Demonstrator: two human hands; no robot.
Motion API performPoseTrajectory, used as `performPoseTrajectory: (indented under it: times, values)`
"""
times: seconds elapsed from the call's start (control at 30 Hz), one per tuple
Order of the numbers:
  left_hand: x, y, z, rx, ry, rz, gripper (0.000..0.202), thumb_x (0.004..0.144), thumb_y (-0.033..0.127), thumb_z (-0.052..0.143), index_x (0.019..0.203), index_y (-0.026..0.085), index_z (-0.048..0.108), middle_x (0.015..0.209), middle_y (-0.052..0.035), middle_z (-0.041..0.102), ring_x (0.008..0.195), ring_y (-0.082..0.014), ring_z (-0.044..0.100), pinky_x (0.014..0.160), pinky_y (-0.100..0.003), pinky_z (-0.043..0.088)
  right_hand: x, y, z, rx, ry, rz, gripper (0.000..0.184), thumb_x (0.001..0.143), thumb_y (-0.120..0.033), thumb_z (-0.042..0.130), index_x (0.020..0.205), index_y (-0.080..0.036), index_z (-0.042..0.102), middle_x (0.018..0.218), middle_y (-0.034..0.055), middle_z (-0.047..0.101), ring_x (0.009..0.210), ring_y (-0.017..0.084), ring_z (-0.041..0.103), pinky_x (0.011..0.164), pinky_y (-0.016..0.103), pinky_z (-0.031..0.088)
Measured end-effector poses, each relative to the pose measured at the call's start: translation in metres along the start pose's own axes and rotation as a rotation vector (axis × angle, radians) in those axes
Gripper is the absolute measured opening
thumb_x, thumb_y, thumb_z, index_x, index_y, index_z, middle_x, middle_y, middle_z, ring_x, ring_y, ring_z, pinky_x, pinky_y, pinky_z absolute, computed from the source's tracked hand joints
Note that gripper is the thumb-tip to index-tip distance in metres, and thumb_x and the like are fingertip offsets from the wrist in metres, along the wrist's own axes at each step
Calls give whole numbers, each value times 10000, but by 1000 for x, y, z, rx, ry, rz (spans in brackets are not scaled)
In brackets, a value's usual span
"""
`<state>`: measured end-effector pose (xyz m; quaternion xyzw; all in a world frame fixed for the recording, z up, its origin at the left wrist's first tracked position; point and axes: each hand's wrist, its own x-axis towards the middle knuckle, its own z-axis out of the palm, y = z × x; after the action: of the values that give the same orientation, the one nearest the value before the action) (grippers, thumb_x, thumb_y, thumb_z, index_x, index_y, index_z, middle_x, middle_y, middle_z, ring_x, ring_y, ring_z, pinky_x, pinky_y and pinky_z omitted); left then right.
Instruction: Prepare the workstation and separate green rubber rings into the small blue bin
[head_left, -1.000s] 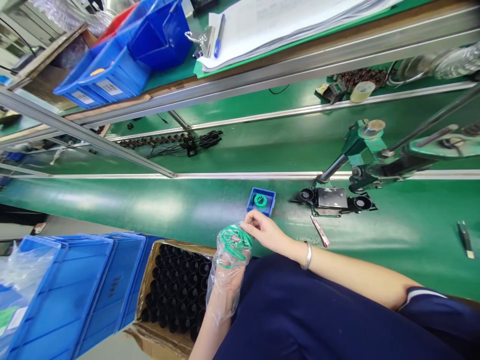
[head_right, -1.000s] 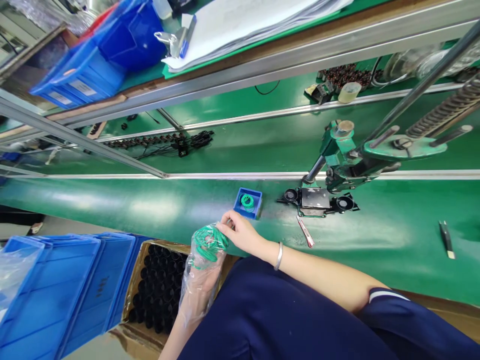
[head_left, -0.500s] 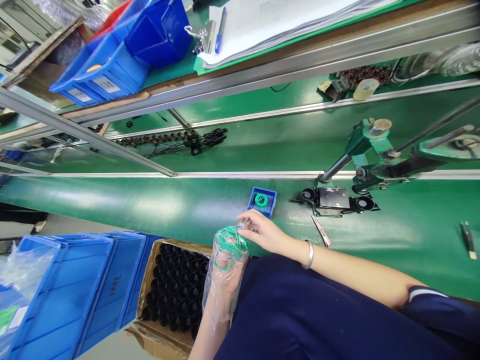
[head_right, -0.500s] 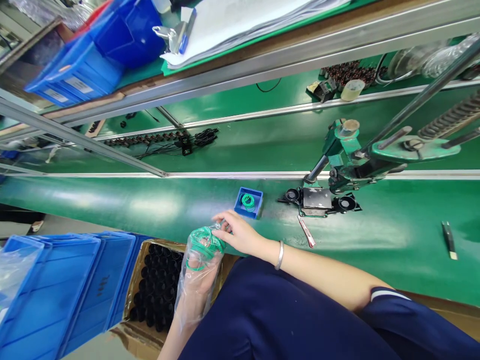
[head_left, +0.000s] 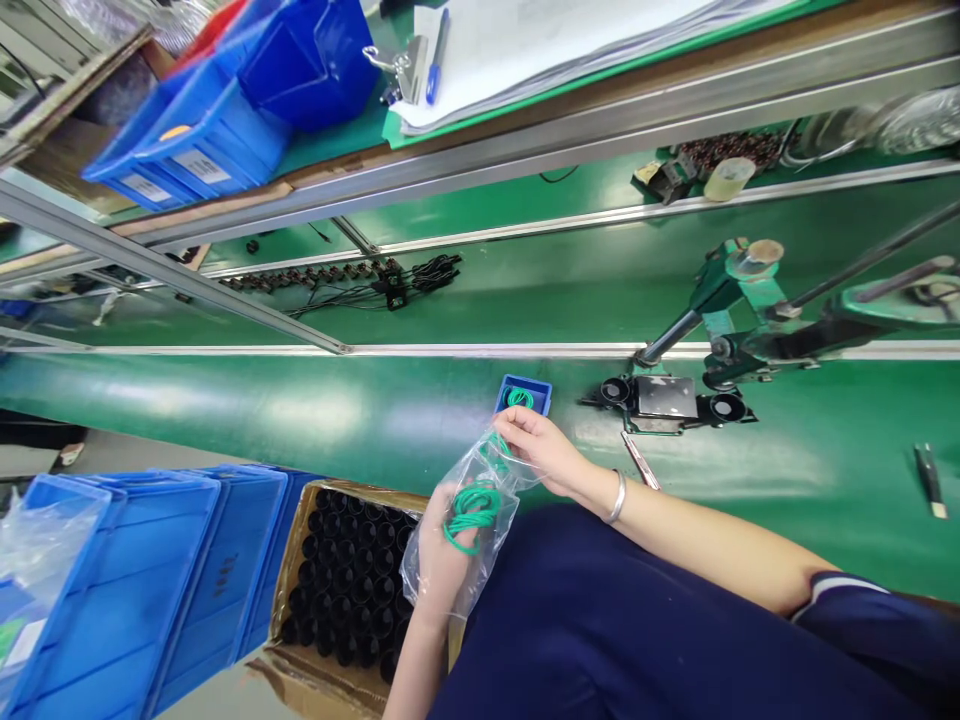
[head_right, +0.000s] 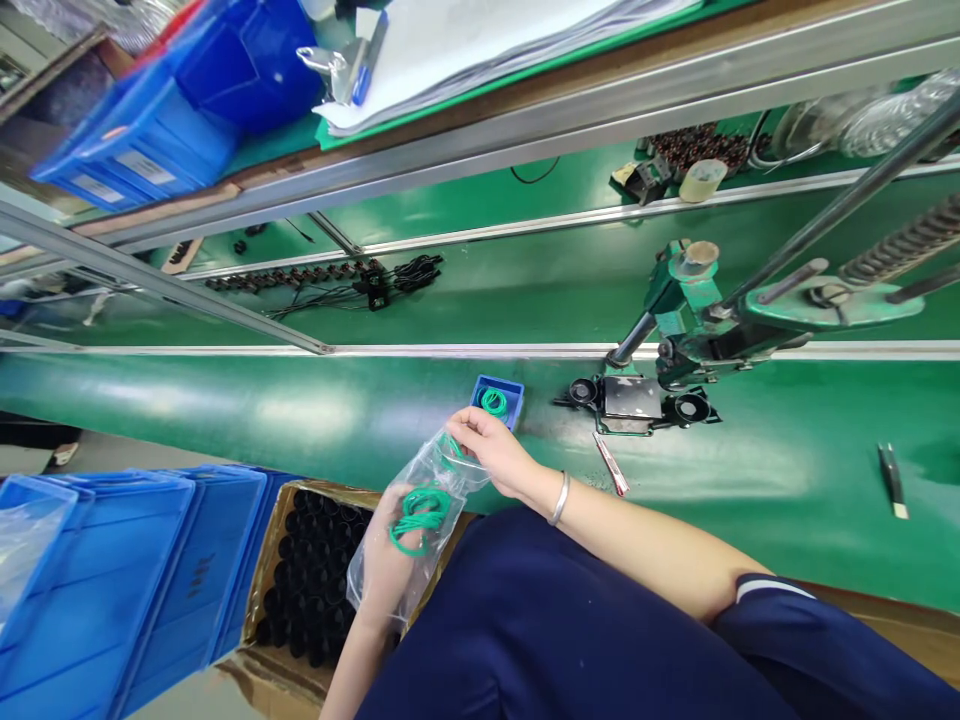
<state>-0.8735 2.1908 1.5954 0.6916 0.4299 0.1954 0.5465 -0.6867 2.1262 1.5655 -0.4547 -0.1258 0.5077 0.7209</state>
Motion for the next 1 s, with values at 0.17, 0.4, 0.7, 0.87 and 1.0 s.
performPoseTrajectory:
  times: [0.17,0.4,0.7,0.87,1.0]
  values:
    - [7,1,-5,68,-70,158,265,749,158,685,1004,222,722,1150,-70,669,1090,-252,615,1000,-375,466,-1,4,3,58,-9,48,400,773,-558,729,868,-201,574,760,-37,532,656,109,439,640,259,369]
    - [12,-1,12,-59,47,57,346,780,204,697,1126,213,700,1189,-81,688,1136,-280,611,1083,-438,414,-8,11,10,27,-52,71,389,767,-531,744,842,-193,567,755,-44,529,640,96,419,622,251,344]
    - [16,6,14,-46,84,125,183,699,172,728,881,186,724,972,-57,690,974,-231,621,988,-362,453,-9,12,11,60,4,104,393,735,-521,773,828,-189,584,745,-46,532,650,98,437,627,251,362]
    - [14,-1,16,-264,90,-19,299,737,277,724,1020,193,686,1032,-61,706,948,-225,655,856,-339,529,-11,6,14,94,-6,139,409,713,-521,798,826,-190,587,751,-46,543,654,91,463,627,244,375]
    - [14,2,16,-442,45,-145,302,673,246,761,948,205,645,875,-1,705,752,-159,660,732,-293,546,-12,5,15,114,-20,144,398,713,-509,805,826,-196,587,791,-36,572,711,99,516,691,254,433]
